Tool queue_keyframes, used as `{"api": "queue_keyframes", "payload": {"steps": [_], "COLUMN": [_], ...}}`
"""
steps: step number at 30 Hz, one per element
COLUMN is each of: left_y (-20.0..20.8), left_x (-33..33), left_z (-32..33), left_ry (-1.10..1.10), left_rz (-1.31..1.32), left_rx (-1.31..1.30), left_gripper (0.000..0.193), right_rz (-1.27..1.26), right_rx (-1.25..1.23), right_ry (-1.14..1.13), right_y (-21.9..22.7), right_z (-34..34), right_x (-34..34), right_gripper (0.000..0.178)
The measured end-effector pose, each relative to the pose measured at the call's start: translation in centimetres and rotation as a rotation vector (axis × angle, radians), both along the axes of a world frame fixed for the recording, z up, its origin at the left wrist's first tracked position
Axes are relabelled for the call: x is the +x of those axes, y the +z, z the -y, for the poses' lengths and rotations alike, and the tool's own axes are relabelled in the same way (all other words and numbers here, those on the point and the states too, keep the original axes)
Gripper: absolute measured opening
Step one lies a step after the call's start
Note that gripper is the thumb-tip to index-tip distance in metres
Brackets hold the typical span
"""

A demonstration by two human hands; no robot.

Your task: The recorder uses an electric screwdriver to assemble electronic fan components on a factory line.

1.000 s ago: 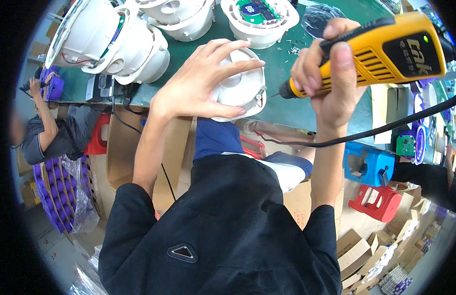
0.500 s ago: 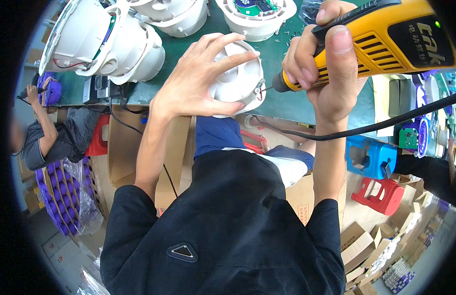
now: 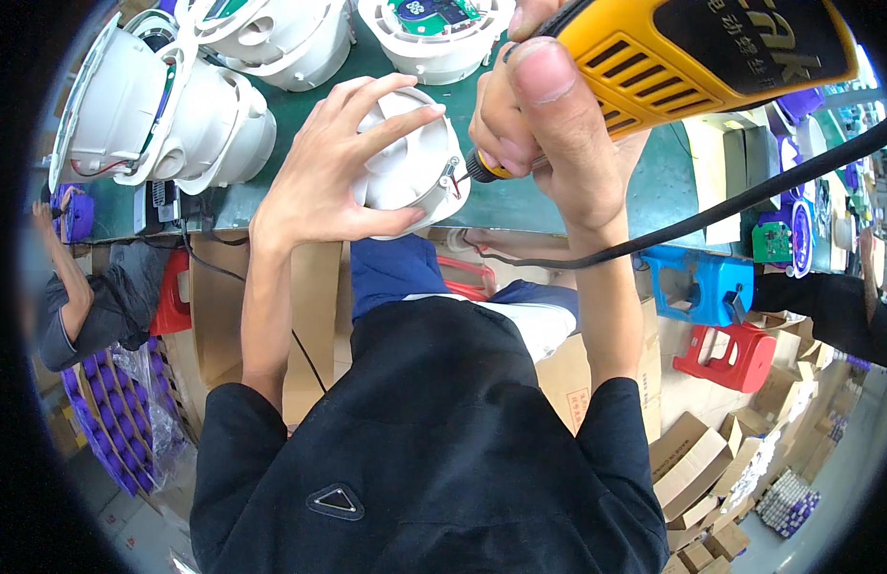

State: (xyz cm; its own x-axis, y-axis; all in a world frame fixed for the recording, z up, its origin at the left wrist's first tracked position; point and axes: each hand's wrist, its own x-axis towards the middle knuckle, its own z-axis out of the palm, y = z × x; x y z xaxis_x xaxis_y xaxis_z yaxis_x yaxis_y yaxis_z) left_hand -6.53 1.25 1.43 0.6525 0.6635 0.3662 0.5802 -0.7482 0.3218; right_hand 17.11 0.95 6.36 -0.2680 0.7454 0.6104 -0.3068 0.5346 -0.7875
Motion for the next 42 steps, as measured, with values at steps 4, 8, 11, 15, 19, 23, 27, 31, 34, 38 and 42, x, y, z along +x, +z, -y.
{"api": "queue_keyframes", "payload": {"steps": [4,8,11,15,19,23,27,31,34,38,42], "left_y": [0.0,-0.1,-0.4,-0.3,-0.3,-0.3,-0.2,-0.1,-0.2,-0.2,0.3], "left_x": [0.0,0.2,-0.2,-0.1,-0.1,-0.2,-0.1,-0.2,-0.1,-0.2,-0.6], "left_z": [0.0,-0.2,0.1,0.0,-0.1,0.0,0.0,0.1,0.1,0.2,0.5], "left_ry": [-0.007,-0.014,0.002,0.008,0.002,0.006,0.002,-0.002,0.004,0.008,0.146], "left_rz": [0.004,0.006,0.015,-0.008,0.002,-0.002,-0.008,-0.002,-0.004,-0.033,-0.096], "left_rx": [-0.002,0.006,0.006,0.017,0.007,-0.003,-0.010,-0.024,-0.035,-0.086,-0.367], "left_gripper": [0.084,0.084,0.085,0.086,0.085,0.085,0.085,0.085,0.083,0.084,0.079], "right_rz": [0.001,-0.329,0.331,0.020,-0.326,-0.144,0.002,0.016,-0.005,-0.008,0.200], "right_rx": [-0.038,-0.177,-0.059,-0.225,-0.193,-0.129,-0.045,-0.054,-0.029,0.055,-0.034], "right_ry": [0.012,0.024,-0.464,-0.399,0.041,0.059,0.029,0.021,0.018,0.077,0.422], "right_y": [0.2,0.1,4.1,4.2,0.3,0.4,0.4,0.2,0.4,0.6,1.4], "right_z": [0.2,0.6,2.0,2.3,0.5,0.2,0.3,0.3,-0.4,-2.2,-4.1], "right_x": [0.2,-0.2,0.7,-0.1,-0.4,0.3,0.4,0.2,-0.2,-0.9,-2.2], "right_gripper": [0.041,0.026,0.038,0.031,0.026,0.035,0.044,0.044,0.043,0.044,0.048]}}
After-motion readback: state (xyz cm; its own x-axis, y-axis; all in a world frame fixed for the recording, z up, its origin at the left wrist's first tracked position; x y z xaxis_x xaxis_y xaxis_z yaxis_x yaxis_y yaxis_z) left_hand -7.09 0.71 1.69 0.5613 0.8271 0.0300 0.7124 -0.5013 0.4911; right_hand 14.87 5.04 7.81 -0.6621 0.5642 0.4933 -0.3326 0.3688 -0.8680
